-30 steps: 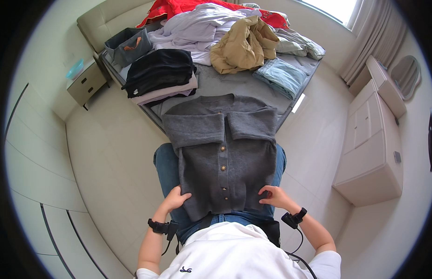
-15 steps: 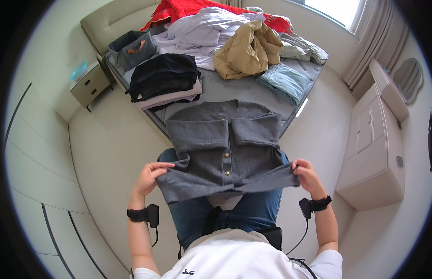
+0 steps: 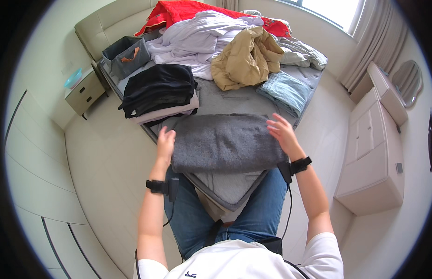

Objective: The recorder is folding several different items of clothing including a sweater, a shirt, and a vest on a bed.

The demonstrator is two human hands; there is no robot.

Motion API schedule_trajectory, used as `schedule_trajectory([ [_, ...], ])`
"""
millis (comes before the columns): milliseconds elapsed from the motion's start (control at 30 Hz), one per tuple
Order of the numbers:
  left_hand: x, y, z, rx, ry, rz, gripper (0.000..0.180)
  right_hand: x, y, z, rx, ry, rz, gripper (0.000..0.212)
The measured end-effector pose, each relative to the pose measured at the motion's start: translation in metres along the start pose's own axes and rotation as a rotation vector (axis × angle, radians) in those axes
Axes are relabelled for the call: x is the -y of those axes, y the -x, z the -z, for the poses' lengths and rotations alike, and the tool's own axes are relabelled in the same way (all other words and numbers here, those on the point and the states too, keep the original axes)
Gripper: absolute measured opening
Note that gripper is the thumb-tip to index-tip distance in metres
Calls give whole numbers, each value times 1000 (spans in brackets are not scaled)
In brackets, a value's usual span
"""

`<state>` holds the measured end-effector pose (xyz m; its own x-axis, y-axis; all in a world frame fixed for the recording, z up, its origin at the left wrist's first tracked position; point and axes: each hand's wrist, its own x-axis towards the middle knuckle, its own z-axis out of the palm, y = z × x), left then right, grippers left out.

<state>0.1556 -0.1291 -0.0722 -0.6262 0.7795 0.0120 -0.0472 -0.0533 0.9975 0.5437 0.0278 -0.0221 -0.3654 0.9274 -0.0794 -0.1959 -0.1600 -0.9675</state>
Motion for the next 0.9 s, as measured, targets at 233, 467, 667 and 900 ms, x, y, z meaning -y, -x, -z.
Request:
schedule_trajectory([
  [233, -6, 48, -41, -27, -1155, -492, 65, -44, 17, -41, 368, 1348, 211, 63],
  [467, -18, 65, -41, 150, -1400, -537, 57, -52, 21, -18, 271, 1245, 280, 58],
  [667, -28, 79, -101, 602, -1122, -743, 43, -32, 23, 34, -320, 659, 382, 21],
  [900, 5, 92, -127, 602, -1411, -788, 44, -47, 39, 43, -232, 445, -64, 43],
])
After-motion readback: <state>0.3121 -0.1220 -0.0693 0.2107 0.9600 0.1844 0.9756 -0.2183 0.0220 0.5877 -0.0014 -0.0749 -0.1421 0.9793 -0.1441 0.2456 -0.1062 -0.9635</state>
